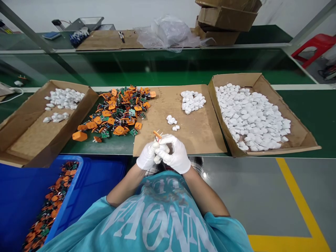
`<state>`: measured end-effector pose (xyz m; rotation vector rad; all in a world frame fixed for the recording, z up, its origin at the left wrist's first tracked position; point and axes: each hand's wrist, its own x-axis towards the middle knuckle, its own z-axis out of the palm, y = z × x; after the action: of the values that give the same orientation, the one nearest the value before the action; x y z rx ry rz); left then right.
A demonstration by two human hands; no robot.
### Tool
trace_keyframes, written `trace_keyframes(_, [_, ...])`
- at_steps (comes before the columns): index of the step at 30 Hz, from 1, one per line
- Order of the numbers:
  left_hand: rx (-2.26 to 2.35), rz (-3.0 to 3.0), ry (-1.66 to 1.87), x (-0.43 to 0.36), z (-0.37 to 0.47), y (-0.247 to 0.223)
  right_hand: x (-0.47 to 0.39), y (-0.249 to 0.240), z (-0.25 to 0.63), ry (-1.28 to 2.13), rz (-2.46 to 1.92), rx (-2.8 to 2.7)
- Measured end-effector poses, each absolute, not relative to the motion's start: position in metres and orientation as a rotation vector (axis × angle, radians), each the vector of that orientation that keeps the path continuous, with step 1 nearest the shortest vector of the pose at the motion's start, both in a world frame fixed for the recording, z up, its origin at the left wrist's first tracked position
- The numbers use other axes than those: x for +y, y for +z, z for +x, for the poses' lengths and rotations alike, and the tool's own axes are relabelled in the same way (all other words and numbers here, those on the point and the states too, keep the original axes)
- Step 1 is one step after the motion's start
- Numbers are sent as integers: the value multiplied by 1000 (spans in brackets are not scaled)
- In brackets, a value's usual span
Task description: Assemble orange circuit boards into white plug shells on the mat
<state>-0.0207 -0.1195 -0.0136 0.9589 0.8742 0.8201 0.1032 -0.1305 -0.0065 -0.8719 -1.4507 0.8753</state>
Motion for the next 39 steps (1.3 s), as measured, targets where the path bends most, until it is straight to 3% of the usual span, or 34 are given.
trace_keyframes(4, [833,1085,831,-121,-20,-12,-134,-5,101,929,-854,-1381])
trace_keyframes(13, [903,1098,864,-123,-21,-12,-126,-6,117,209,-848,-1894])
trace_keyframes(20, [845,1161,1051,-118,-29,-11,-134,-7,103,320,-952,-1642])
trace_keyframes(24, [846,1129,1183,-121,-27,-13,-136,-12,102,189,-989,-1611])
trace_keyframes(29, [776,1308,1070,-121,-30,-6,-134,-12,105,79,-962,-1691])
trace_keyframes(35, [884,1273,1056,-119,-34,-2,-135,-4,107,327,-967,-1709])
trace_keyframes(39, [888,1377,1028,-119,-36,2,-137,-2,105,250,-971,-1726])
